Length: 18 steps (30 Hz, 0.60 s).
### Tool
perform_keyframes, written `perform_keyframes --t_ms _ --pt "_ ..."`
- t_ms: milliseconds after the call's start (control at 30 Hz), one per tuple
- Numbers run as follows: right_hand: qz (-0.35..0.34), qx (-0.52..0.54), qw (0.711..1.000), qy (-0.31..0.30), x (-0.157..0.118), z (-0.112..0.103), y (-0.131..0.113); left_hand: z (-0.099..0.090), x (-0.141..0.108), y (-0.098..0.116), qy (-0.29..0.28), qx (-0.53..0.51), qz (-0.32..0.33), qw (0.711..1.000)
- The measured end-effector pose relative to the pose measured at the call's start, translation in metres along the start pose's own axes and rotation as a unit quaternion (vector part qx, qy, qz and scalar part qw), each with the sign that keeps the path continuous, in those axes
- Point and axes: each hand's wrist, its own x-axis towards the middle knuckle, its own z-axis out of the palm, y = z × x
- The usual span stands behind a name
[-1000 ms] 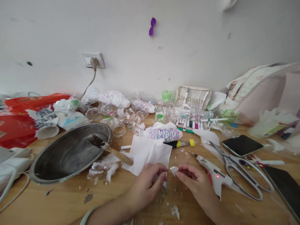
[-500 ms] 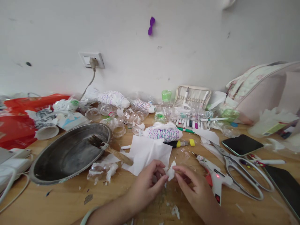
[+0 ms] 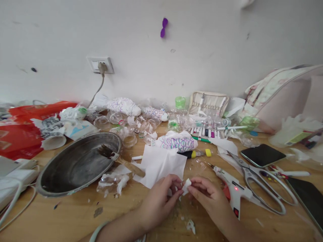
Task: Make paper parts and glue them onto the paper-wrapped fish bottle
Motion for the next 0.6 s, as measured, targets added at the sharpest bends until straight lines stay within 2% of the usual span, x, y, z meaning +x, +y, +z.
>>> perform_keyframes --t_ms 67,167,267,467,600 --pt "-0.039 -0.024 0.999 0.021 0.002 -0.002 -0.002 -0.001 0.000 0.001 0.004 0.008 0.004 1.000" --pt "-0.107 -0.072 0.990 0.055 0.001 -0.005 -0.007 -0.002 0.001 0.000 0.040 0.005 0.029 0.999" --pt "-0.160 -0.108 0.979 0.068 -0.003 -0.005 -0.012 -0.002 0.003 -0.001 0.041 -0.043 0.024 0.998" --pt "-0.217 -0.187 0.958 0.024 -0.007 -0.004 -0.017 0.003 0.007 0.000 0.006 -0.225 -0.033 0.974" --pt "-0.227 -0.205 0.952 -0.005 -0.006 -0.004 -0.017 0.002 0.009 0.003 -0.003 -0.251 -0.056 0.966"
